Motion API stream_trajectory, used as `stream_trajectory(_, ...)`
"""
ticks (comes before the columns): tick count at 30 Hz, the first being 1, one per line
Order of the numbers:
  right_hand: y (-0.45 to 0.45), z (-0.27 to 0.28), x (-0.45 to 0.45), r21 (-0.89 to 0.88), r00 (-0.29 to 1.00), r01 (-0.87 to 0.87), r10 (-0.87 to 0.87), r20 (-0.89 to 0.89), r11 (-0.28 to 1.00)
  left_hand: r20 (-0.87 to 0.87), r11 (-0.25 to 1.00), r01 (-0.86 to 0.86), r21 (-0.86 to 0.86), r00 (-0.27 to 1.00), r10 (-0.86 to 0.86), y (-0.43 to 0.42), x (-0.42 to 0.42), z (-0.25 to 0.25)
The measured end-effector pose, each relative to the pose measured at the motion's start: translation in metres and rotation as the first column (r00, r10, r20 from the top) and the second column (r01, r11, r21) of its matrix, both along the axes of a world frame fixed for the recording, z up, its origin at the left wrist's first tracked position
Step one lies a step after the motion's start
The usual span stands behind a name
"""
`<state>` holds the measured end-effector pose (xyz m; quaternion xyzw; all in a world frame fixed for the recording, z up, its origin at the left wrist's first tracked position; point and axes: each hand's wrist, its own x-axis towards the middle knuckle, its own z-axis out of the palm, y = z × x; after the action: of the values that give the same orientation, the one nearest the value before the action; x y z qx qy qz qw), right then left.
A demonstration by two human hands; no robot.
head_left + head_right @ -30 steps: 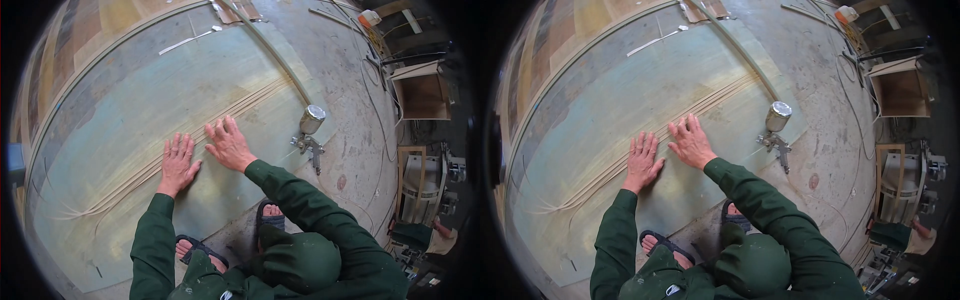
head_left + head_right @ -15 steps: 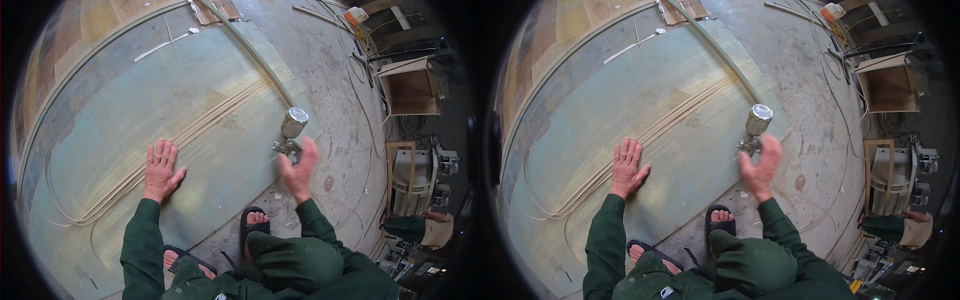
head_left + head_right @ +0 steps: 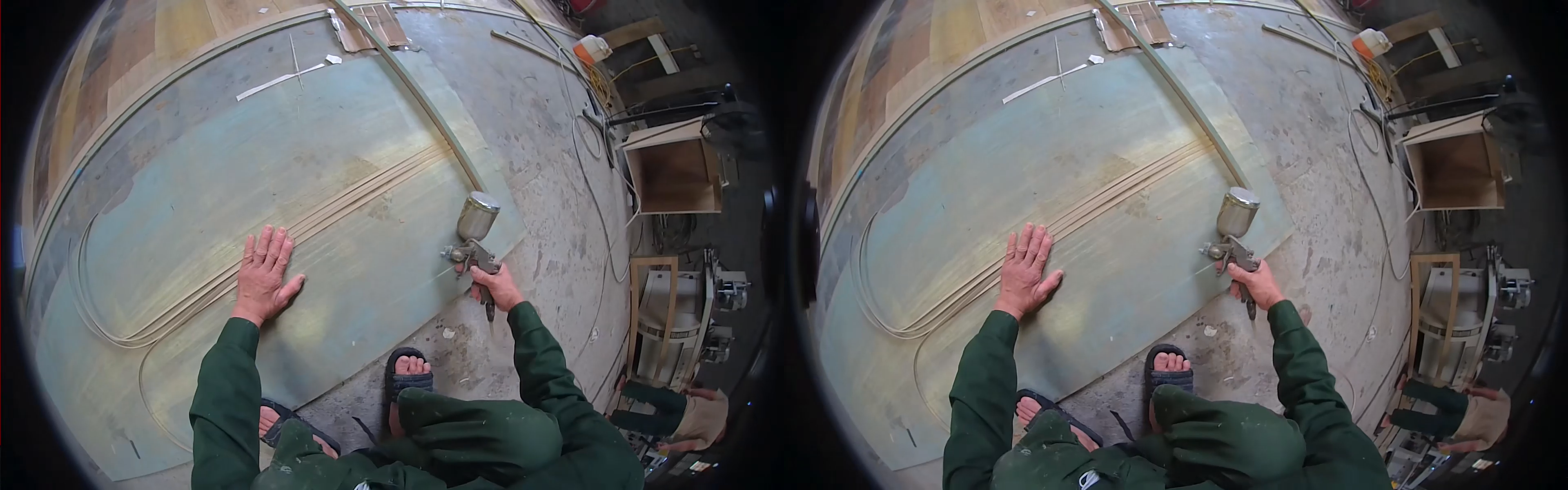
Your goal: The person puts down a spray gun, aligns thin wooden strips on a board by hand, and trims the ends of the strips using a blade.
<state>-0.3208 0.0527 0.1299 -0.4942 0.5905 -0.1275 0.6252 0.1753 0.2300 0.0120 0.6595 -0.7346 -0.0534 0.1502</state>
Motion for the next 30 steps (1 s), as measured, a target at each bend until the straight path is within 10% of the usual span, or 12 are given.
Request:
stream_trajectory(6,0.028,0.101,0.066,0.025,0.975,0.131,-0.133,0.176,0.991,0.007,1.000,0.013,-0.006,1.000,-0.013,-0.001,0.002,0.000)
stream_trajectory(9,0.028,0.137,0.079,-0.400,0.995,0.094,-0.098,0.013,0.912,0.007,1.000,0.005,0.012,1.000,-0.006,0.001,0.001,-0.001)
stream_trajectory(12,0.019,0.173,0.088,-0.461,0.960,0.147,-0.238,-0.145,0.875,-0.002,1.000,-0.002,-0.004,1.000,0.002,0.001,0.001,-0.001)
stream_trajectory(30,0.015,0.188,0.080,-0.490,0.960,0.125,-0.230,-0.161,0.863,0.007,1.000,-0.012,-0.002,1.000,0.012,0.001,0.001,-0.002)
